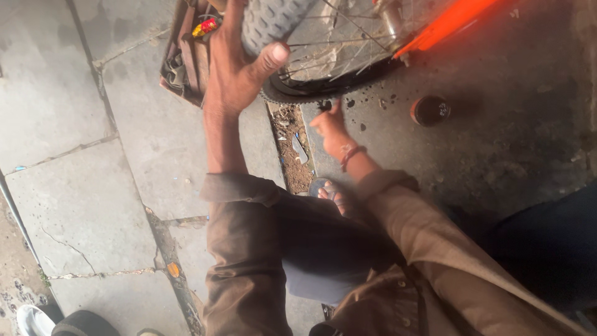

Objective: The person applies a dark liquid sealant to the inner rim of a bicycle tire using a small brush. They repeatedly dip the brush into a container and spread the substance along the tire's inner edge.

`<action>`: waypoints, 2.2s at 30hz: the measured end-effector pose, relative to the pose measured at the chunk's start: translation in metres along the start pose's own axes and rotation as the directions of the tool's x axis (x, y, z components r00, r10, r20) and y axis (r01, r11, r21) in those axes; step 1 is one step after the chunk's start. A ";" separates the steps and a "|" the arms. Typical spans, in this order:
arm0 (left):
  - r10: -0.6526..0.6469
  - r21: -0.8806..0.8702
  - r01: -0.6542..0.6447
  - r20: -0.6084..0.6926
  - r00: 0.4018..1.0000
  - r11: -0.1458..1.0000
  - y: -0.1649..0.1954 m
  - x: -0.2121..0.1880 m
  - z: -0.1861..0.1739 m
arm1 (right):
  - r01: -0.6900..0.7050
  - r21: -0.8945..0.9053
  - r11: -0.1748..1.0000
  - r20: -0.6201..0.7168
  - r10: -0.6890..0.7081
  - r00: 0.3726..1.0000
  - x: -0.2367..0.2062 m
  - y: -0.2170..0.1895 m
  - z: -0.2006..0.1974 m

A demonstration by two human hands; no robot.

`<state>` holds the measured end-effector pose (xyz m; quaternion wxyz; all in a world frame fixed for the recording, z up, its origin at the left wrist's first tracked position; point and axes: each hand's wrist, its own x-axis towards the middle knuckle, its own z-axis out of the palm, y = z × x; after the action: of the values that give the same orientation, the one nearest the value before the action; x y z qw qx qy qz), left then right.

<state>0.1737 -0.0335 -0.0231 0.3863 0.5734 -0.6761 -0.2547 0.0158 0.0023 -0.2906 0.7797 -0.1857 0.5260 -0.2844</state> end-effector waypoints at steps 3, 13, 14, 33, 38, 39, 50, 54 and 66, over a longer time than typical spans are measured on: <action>-0.006 0.000 0.006 0.002 1.000 1.000 0.002 0.001 0.001 | 0.068 -0.078 0.995 0.103 -0.059 0.993 -0.019 0.017 0.005; -0.011 0.013 0.011 -0.015 1.000 1.000 0.007 0.002 0.003 | 0.158 0.075 0.985 -0.274 -0.132 0.953 0.032 -0.042 -0.063; -0.025 0.013 0.025 -0.008 1.000 1.000 0.007 0.002 0.003 | 0.172 0.090 0.981 -0.281 -0.141 0.949 0.036 -0.047 -0.065; -0.019 0.036 0.019 0.004 1.000 0.999 0.003 0.003 0.001 | 0.199 -0.141 0.970 0.088 -0.188 0.978 -0.018 0.008 -0.005; -0.013 0.028 0.013 0.009 1.000 1.000 0.003 0.001 0.000 | 0.061 -0.048 0.997 -0.067 -0.064 0.996 0.012 -0.017 -0.031; -0.011 0.033 0.011 0.003 1.000 0.999 0.003 0.001 0.000 | -0.022 -0.049 0.999 -0.085 0.018 0.996 0.015 -0.019 -0.029; 0.018 0.074 -0.017 -0.014 1.000 0.997 0.002 0.002 0.001 | 0.126 0.154 0.980 0.456 -0.183 0.871 -0.071 0.005 0.054; 0.006 0.079 -0.006 -0.008 1.000 0.997 0.003 0.001 0.001 | 0.285 -0.084 0.955 0.172 -0.268 0.948 -0.048 -0.004 0.015; 0.007 0.064 -0.007 -0.007 1.000 0.998 0.004 0.001 -0.001 | -0.024 0.175 0.984 0.411 -0.051 0.910 -0.067 -0.031 0.054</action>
<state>0.1719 -0.0340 -0.0190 0.3709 0.5840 -0.6846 -0.2295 0.0391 0.0209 -0.2045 0.8848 -0.1760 0.3202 -0.2892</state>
